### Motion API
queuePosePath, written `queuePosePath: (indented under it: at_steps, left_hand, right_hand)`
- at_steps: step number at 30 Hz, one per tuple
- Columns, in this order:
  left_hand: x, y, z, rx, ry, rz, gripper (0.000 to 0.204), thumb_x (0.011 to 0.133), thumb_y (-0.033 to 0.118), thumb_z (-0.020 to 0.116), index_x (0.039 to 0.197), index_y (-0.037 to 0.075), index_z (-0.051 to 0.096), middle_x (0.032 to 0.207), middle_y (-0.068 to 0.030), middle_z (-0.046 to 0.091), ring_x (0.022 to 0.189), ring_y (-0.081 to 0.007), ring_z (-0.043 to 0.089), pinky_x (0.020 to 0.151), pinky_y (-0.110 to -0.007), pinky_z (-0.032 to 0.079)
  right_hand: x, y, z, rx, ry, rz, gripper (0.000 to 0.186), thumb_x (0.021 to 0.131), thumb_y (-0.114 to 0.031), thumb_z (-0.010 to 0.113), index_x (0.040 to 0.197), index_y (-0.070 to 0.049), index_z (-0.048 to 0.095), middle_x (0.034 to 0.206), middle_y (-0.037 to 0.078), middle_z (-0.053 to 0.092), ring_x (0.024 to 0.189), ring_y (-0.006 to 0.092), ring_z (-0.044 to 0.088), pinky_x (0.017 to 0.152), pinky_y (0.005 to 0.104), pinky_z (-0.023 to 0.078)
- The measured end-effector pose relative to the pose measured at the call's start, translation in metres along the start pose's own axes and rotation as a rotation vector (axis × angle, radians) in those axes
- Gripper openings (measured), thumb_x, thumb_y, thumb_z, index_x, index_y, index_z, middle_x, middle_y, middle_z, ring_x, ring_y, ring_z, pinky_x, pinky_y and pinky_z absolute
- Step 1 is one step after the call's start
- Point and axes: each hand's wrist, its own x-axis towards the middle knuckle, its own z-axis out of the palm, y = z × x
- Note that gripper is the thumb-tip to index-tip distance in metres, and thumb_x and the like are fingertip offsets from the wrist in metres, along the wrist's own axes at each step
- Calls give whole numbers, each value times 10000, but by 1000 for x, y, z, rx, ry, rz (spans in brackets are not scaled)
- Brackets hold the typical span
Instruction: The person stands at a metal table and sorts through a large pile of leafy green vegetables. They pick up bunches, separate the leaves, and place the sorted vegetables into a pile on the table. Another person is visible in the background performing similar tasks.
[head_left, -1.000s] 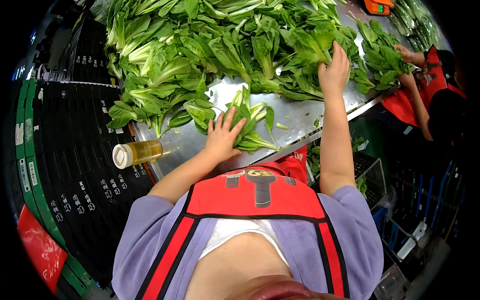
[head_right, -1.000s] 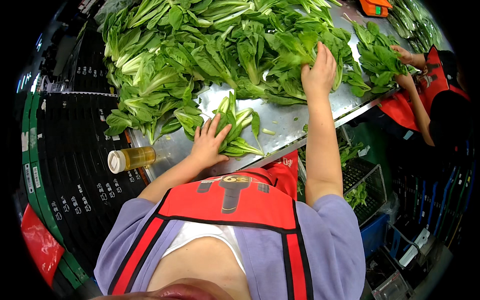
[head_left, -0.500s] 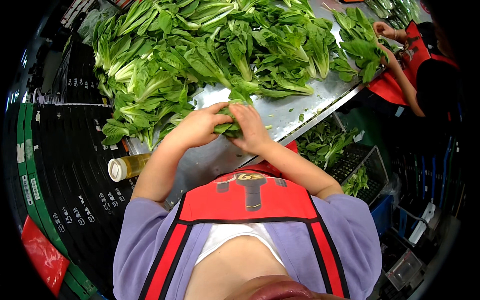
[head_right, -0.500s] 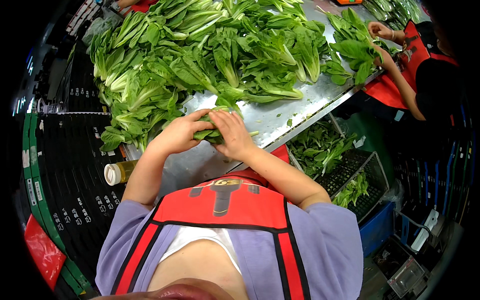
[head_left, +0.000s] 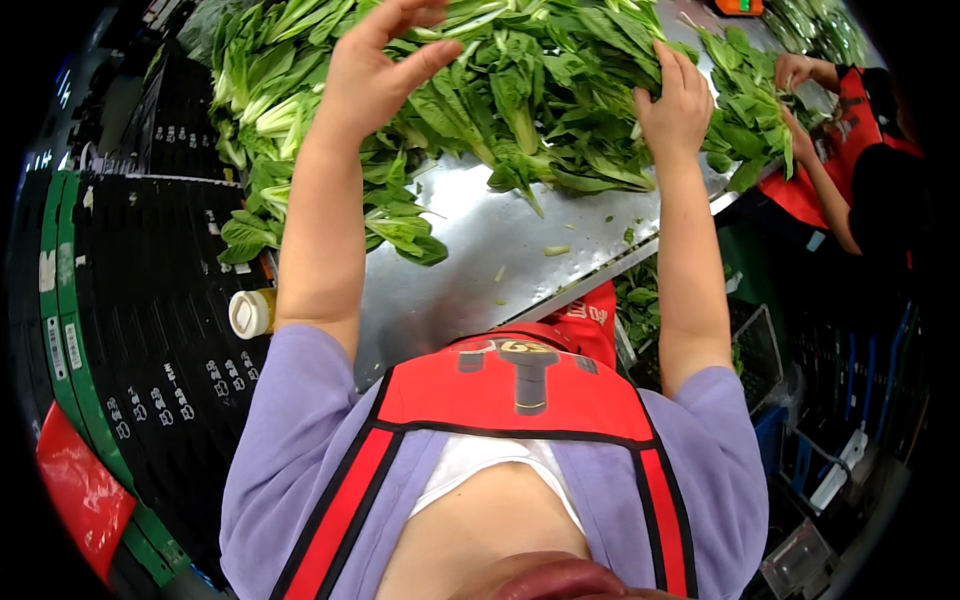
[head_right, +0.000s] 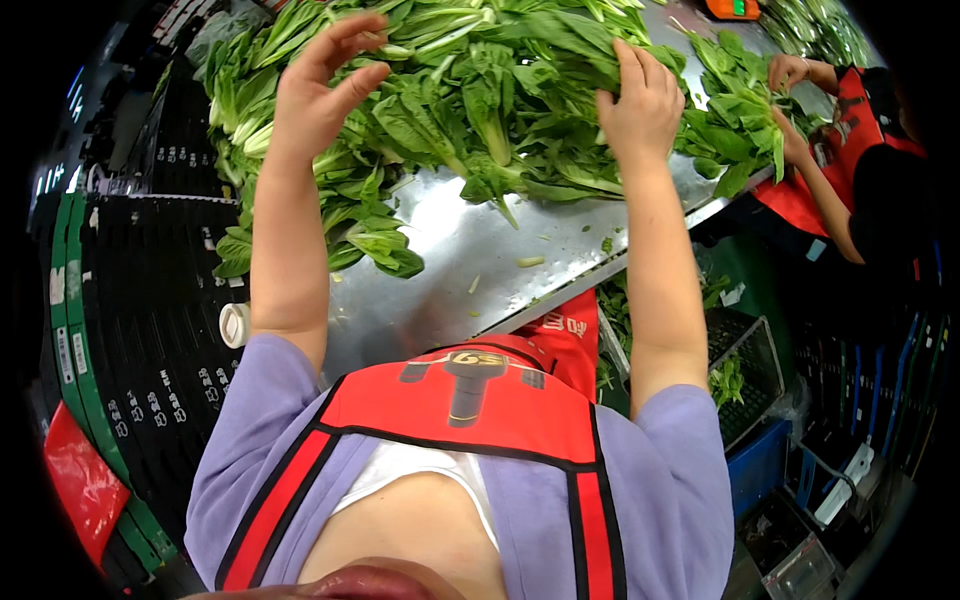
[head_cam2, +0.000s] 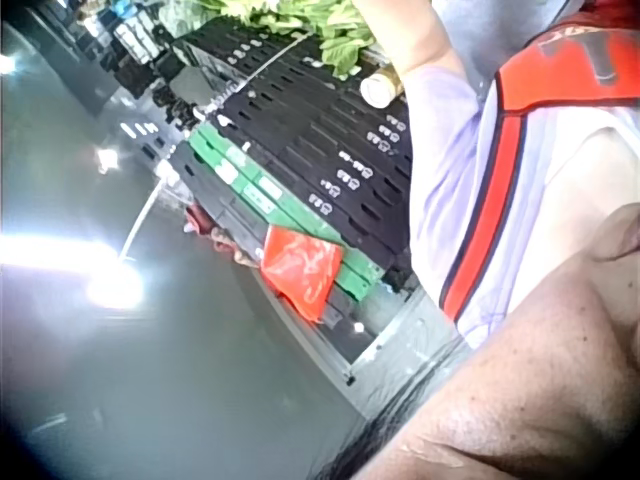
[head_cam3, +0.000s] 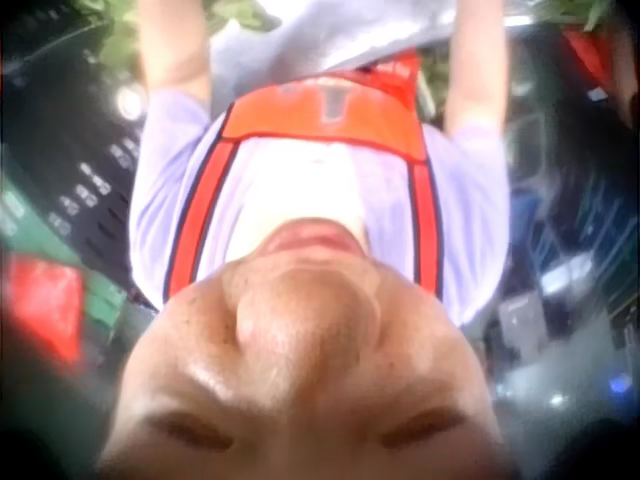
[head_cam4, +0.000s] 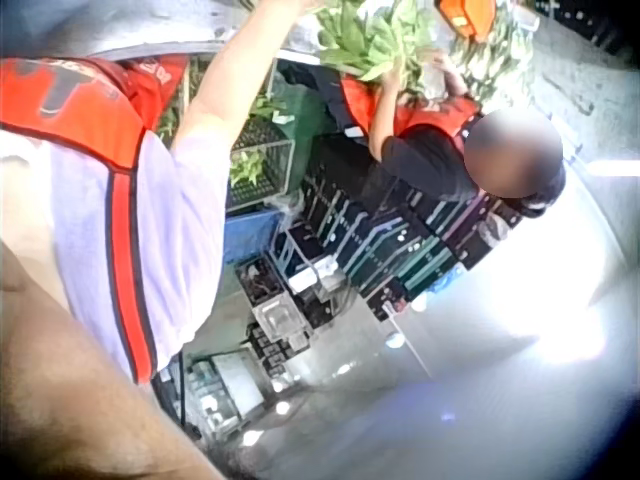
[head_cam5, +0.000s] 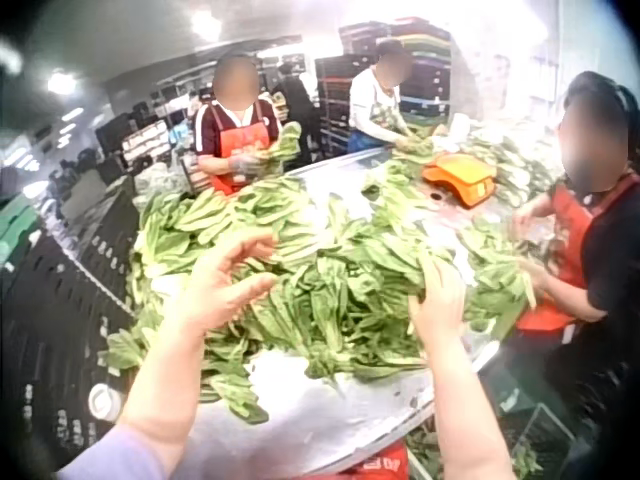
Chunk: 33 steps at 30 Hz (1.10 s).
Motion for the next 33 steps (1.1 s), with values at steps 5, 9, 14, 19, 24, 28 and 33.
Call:
queuePosePath:
  at_steps: [5,9,14,19,24,28,33]
  left_hand:
    - [-94,-44,-17,290,-81,-359,234,771,72,627,1001,31,612,906,-76,638,833,-165,601,737,-288,475]
    - [-185,-74,-16,836,-110,-521,277,700,-41,528,942,60,617,956,-100,624,910,-277,588,758,-381,475]
    - [-238,-84,21,1095,-285,-387,442,695,-13,515,1111,133,537,1174,-62,531,1081,-271,493,898,-422,380]
    - [-217,-82,32,885,-368,-616,393,706,79,599,1096,126,569,1046,-66,599,989,-267,550,853,-347,425]
    - [-163,-74,74,-612,167,-862,344,838,166,593,1145,33,512,1005,-85,619,915,-170,590,806,-304,468]
    - [-134,-59,96,-1120,201,-882,351,902,202,475,1212,39,448,1098,-117,583,1004,-200,565,852,-335,459]
    - [-122,-53,111,-1345,302,-867,360,908,208,435,1232,50,434,1200,-111,532,1099,-212,506,906,-334,413]
  right_hand:
    - [-19,34,44,111,-268,130,489,718,-187,665,1179,-116,519,1195,115,523,1097,286,483,919,397,390]
    - [-38,-28,6,376,-73,76,379,742,-163,646,1094,-49,567,1096,120,583,1034,275,528,864,360,423]
    - [-114,-106,16,663,-547,82,279,755,-160,625,1017,-67,607,988,121,616,929,284,571,817,366,446]
    - [-156,-114,41,653,-781,-145,319,722,-168,637,1022,-69,597,987,132,602,964,299,544,836,369,441]
    - [-110,-105,25,799,-567,316,229,763,-138,626,975,-52,616,937,102,624,857,245,589,740,311,456]
    - [-109,-105,7,1139,-763,685,203,806,-172,621,937,-18,618,854,68,626,741,147,576,668,243,441]
    - [-120,-102,-7,1113,-238,845,208,835,-171,604,950,0,575,789,17,589,700,88,527,631,213,429]
